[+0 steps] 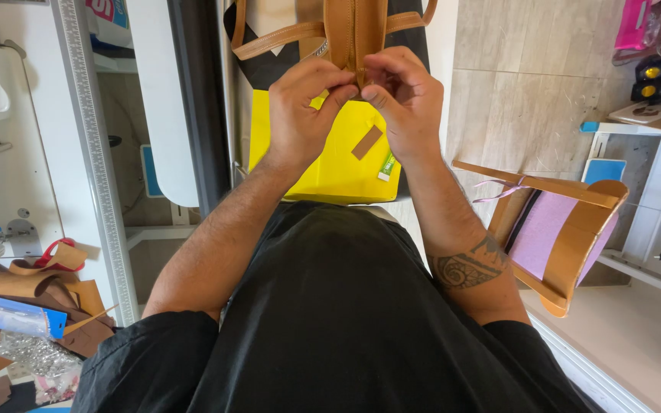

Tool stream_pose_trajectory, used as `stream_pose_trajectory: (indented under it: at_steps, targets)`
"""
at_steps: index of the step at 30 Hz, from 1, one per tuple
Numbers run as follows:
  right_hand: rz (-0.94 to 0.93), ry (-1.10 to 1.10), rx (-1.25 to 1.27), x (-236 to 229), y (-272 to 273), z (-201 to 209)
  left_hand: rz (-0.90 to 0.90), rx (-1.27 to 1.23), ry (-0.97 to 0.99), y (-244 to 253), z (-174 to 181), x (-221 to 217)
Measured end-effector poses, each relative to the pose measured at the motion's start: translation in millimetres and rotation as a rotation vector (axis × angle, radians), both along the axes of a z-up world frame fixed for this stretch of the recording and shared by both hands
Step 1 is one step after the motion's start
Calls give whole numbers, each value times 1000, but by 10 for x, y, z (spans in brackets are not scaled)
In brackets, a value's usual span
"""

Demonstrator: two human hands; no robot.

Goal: Cutting leather strips with scissors and applying glue to assemble a leather bag

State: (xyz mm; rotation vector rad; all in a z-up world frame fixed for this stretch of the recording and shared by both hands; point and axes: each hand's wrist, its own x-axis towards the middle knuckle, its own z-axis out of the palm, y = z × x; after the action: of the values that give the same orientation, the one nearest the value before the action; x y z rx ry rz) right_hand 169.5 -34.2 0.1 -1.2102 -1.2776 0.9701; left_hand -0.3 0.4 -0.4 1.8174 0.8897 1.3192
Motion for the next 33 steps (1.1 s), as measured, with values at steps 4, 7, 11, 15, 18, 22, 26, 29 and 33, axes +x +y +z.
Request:
stream_pose_trajectory:
  at_steps: [4, 7, 11, 15, 18, 22, 26, 29, 33]
  targets:
    - [13, -18, -4, 12, 25, 11, -7, 10, 13, 7, 10, -13]
    - [32, -82, 59, -41, 74, 76, 11, 34, 62, -1, 13, 6]
    - [33, -111, 98, -94, 107, 149, 23, 49, 82, -5, 16, 8]
    - [-9, -168, 197, -166, 91, 154, 38, 66, 111, -33, -9, 19]
    - [-30, -155, 166, -192, 66, 132, 48, 70, 125, -35, 15, 13]
    - [7, -113, 127, -69, 6, 68, 47, 53, 119, -8, -45, -15]
    - [-26, -134, 67, 0, -32, 63, 13, 24, 120, -30, 4, -56]
    - [-3, -107, 78, -11, -22, 53, -62, 15, 77, -16, 67, -63]
    - [-6, -122, 82, -31, -31, 34, -57, 36, 55, -17, 87, -69]
